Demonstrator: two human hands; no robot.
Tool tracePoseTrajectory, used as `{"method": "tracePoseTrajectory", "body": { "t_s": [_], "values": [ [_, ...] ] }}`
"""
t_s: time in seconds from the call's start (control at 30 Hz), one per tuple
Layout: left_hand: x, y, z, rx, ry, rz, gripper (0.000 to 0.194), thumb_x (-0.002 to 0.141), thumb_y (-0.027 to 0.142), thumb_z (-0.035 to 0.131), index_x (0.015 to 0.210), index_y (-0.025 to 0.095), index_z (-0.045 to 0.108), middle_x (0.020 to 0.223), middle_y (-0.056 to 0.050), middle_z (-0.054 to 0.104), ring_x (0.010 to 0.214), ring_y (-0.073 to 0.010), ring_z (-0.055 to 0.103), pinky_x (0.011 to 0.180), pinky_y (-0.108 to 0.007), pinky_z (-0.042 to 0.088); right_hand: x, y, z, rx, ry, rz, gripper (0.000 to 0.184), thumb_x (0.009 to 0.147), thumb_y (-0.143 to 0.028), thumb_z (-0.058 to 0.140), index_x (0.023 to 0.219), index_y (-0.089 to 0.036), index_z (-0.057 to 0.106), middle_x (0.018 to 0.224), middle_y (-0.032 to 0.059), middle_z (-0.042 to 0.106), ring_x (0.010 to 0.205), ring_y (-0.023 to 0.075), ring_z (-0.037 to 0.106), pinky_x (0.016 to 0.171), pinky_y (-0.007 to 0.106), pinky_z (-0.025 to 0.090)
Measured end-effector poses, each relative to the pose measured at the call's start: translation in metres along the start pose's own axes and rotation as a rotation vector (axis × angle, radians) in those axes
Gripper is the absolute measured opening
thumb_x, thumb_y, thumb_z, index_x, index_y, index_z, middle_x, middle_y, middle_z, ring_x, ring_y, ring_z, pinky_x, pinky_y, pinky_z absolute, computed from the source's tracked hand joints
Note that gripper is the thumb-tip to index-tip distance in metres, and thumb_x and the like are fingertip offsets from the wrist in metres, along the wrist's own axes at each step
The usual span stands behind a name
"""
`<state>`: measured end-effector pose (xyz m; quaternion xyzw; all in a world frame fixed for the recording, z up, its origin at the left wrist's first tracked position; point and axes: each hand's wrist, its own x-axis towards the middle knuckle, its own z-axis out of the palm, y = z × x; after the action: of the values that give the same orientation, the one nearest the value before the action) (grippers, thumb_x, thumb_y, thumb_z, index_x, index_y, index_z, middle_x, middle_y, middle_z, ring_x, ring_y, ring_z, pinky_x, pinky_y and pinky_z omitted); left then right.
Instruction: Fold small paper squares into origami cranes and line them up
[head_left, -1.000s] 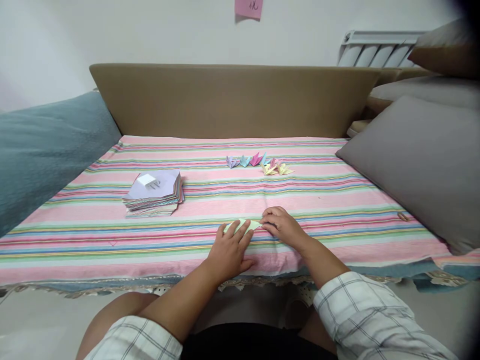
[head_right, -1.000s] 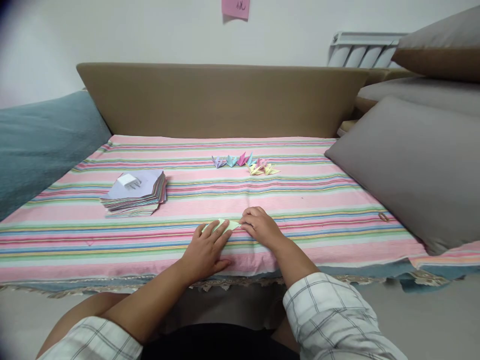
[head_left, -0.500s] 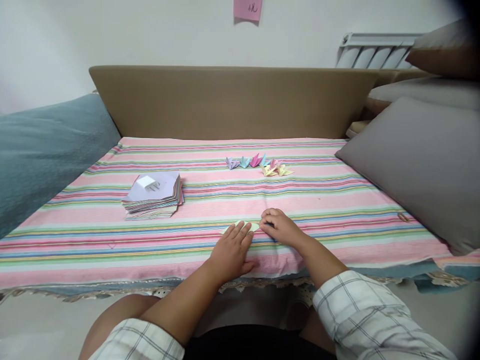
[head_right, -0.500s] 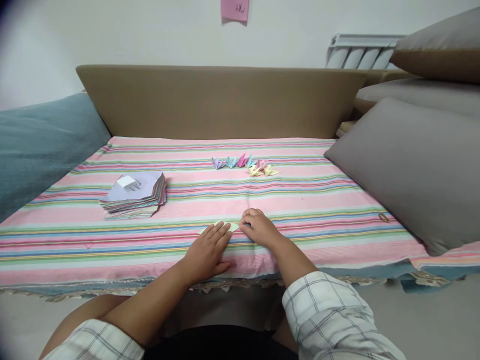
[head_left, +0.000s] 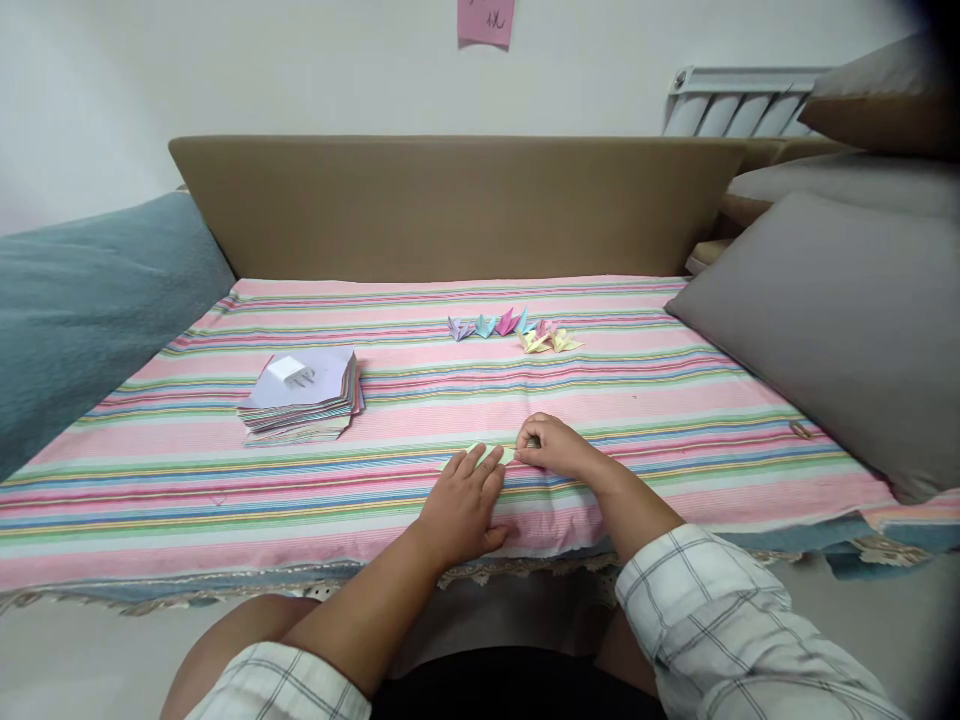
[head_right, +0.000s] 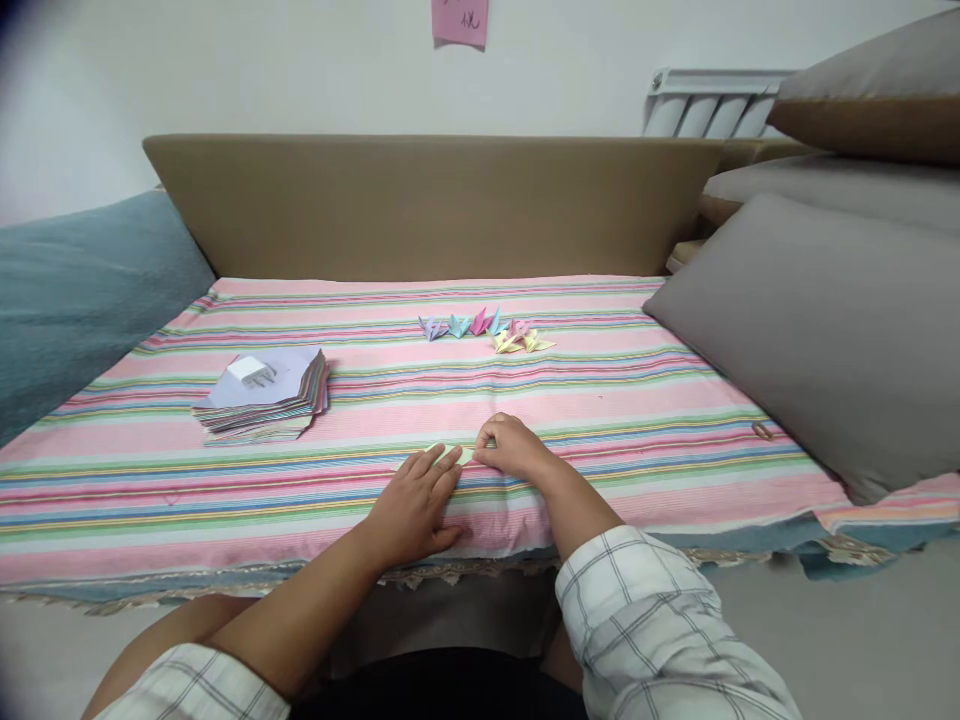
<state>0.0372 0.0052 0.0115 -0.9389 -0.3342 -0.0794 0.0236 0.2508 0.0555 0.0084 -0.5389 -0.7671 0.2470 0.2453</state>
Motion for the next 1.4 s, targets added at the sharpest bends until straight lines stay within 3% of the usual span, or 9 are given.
{"method": "tracePoseTrajectory", "body": {
  "t_s": [0.27, 0.5, 1.07, 1.27, 1.4],
  "values": [
    [0.001, 0.0, -0.001, -0.015, -0.016, -0.016, 0.073, 0.068, 0.05, 0.061, 0.129, 0.015, 0.04, 0.143, -0.013, 0.032, 0.131, -0.0323, 0.026, 0.106, -0.046, 0.021, 0.003, 0.002, -0.003, 0.102, -0.054, 0.059, 0.009, 0.069, -0.027, 0.063, 0.07, -0.018, 0.063, 0.081, 0.0005, 0.053, 0.066, 0.0112, 0.051, 0.062, 0.022, 0.041],
    [0.003, 0.004, 0.001, -0.003, -0.023, -0.043, 0.084, 0.069, 0.052, 0.058, 0.139, 0.018, 0.027, 0.145, -0.011, 0.03, 0.13, -0.0337, 0.026, 0.105, -0.048, 0.02, 0.003, 0.002, -0.001, 0.069, -0.015, 0.03, 0.006, 0.071, -0.023, 0.06, 0.07, -0.018, 0.063, 0.078, 0.0004, 0.054, 0.07, 0.0125, 0.052, 0.067, 0.023, 0.04],
    [0.017, 0.015, 0.001, 0.041, -0.029, -0.138, 0.094, 0.061, 0.068, 0.06, 0.137, 0.021, 0.031, 0.139, -0.009, 0.039, 0.121, -0.0348, 0.032, 0.097, -0.05, 0.025, 0.001, 0.001, 0.006, -0.037, 0.081, 0.057, 0.005, 0.07, -0.022, 0.064, 0.073, -0.018, 0.062, 0.076, 0.0008, 0.055, 0.072, 0.0132, 0.051, 0.067, 0.024, 0.038],
    [0.018, 0.016, 0.004, 0.044, -0.011, -0.145, 0.093, 0.059, 0.069, 0.06, 0.135, 0.022, 0.035, 0.139, -0.009, 0.039, 0.122, -0.0354, 0.032, 0.096, -0.051, 0.026, -0.001, -0.003, 0.001, 0.082, 0.065, 0.093, 0.012, 0.079, -0.025, 0.054, 0.075, -0.017, 0.061, 0.074, 0.0003, 0.057, 0.067, 0.0121, 0.052, 0.062, 0.023, 0.039],
    [0.017, 0.016, 0.007, 0.048, -0.001, -0.155, 0.091, 0.06, 0.068, 0.06, 0.135, 0.021, 0.035, 0.14, -0.009, 0.038, 0.122, -0.0357, 0.031, 0.098, -0.052, 0.024, -0.004, 0.0, 0.003, 0.048, 0.073, 0.061, 0.01, 0.075, -0.024, 0.06, 0.081, -0.017, 0.062, 0.084, 0.0029, 0.059, 0.076, 0.0139, 0.054, 0.07, 0.025, 0.041]
  ]
}}
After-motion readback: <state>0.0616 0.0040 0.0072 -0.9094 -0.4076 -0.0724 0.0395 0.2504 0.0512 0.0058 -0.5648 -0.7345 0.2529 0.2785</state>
